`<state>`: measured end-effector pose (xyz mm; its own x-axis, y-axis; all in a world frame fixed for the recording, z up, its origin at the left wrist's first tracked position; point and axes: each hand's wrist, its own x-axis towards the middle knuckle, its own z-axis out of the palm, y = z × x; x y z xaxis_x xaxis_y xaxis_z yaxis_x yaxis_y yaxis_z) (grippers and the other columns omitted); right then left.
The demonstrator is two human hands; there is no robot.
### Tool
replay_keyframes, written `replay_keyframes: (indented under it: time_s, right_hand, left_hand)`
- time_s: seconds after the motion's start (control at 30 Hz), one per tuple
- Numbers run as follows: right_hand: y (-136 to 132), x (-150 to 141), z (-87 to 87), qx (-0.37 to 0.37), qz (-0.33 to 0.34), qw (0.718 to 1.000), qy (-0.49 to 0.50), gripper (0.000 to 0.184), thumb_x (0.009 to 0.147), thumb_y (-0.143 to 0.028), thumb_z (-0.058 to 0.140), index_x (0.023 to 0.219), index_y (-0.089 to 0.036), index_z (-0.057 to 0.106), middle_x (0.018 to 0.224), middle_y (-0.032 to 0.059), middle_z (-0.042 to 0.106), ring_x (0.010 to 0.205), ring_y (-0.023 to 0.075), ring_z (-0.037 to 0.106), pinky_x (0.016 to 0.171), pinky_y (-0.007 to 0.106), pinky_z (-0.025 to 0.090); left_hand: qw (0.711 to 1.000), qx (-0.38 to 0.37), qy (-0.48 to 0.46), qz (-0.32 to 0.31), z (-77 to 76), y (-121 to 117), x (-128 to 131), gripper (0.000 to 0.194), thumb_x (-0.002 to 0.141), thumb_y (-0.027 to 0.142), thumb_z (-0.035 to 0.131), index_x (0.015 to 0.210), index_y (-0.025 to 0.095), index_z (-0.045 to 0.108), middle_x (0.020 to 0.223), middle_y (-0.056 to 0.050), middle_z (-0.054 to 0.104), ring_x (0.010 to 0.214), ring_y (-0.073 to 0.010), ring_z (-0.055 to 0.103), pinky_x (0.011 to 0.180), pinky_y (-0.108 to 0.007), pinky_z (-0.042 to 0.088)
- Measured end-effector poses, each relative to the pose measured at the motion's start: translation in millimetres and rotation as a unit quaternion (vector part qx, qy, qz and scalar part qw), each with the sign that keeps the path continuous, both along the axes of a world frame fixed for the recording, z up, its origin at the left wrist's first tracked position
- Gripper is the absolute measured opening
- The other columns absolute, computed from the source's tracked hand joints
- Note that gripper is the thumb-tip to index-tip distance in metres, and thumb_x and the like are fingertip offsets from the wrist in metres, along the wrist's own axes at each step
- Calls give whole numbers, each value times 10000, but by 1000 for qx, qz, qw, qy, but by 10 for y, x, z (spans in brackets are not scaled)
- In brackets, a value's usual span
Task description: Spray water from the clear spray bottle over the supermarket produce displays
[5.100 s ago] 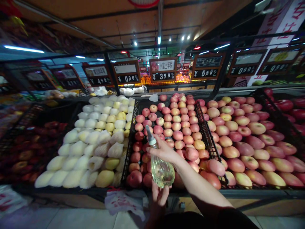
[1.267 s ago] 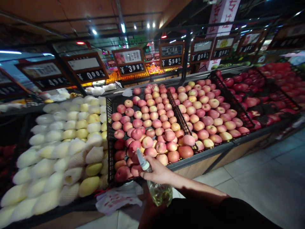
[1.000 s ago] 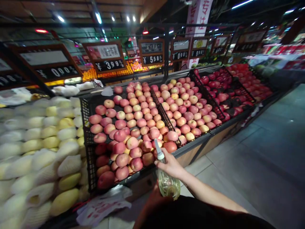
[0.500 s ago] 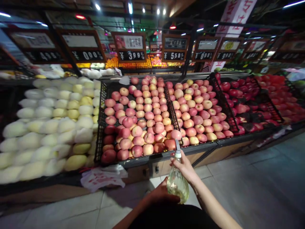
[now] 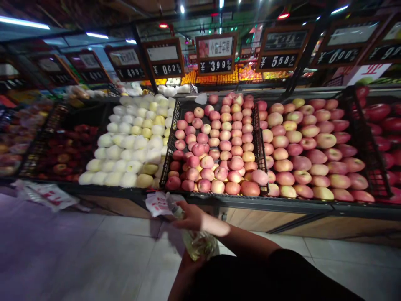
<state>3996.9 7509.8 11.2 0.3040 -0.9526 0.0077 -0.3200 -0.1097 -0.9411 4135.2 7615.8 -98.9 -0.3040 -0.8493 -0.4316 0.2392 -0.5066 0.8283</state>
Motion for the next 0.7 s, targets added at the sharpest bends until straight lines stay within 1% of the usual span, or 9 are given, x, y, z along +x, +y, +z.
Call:
replay_keyframes:
  time_s: [0.07,0.13,0.23,0.33,0.37,0.43,0.57,0.63,0.7]
  right_hand:
    - [-87,160,-32,11,43,999,26,720,748,-496,873,1375,-239,629,1095,50,762,1017,307,722,847,366,547]
    - [-131,215,-51,24,70,996,49,760,758,-524,866,1412,-235,606,1144,72,756,1097,335,712,892,383,543]
    - [-68,75,-48,56,45,995,70,778,775,-514,857,1436,-206,584,1200,102,742,1134,352,699,911,399,535]
    - [146,-265,-44,62,-24,998,8,699,800,-485,828,1410,-242,587,1199,61,739,1066,300,705,850,355,536]
    - [237,-396,-48,54,-50,997,-13,663,807,-464,814,1396,-259,587,1189,42,736,1038,278,702,830,338,532]
    - [429,-657,-67,43,-122,991,-18,604,800,-419,794,1350,-265,596,1138,22,727,988,254,686,813,329,517]
    - [858,-1145,-171,59,-308,950,-4,498,770,-379,767,1220,-241,603,924,-10,681,873,227,652,777,333,503]
    - [1132,-1355,-268,43,-392,918,-34,463,778,-360,729,1200,-241,581,864,-25,657,822,208,641,755,327,514]
    - [1437,-1514,-386,22,-464,883,-69,438,789,-366,701,1188,-245,566,853,-28,652,784,198,636,741,334,542]
  left_hand:
    - [997,32,15,70,-29,71,11,753,431,571,976,1127,379,760,1143,-11,841,1276,-427,683,1165,-529,458]
    - [992,54,31,108,-32,109,-38,777,392,589,982,1119,421,766,1124,7,849,1254,-429,698,1156,-540,466]
    - [993,68,26,91,-16,119,-165,735,379,585,987,1062,394,791,1061,-17,857,1182,-448,731,1141,-559,478]
    - [999,39,-4,34,-65,76,-308,688,350,583,975,959,309,812,1001,-70,853,1177,-506,715,1141,-594,467]
    - [1000,25,-15,5,-108,46,-360,684,343,587,964,946,300,813,1000,-78,851,1191,-520,703,1141,-602,460]
    - [996,2,-31,-86,-225,-43,-487,691,346,594,937,970,326,809,1026,-62,849,1219,-528,683,1137,-606,451]
    - [954,-15,-32,-299,-416,-231,-874,675,299,493,938,954,394,810,1057,-18,843,1227,-546,668,1100,-633,447]
    - [925,-14,-7,-381,-390,-241,-1084,675,315,435,953,976,411,821,1083,-20,838,1233,-539,665,1087,-637,445]
    - [882,0,34,-471,-271,-176,-1254,731,403,434,955,1115,460,794,1140,-13,826,1242,-496,673,1089,-624,440]
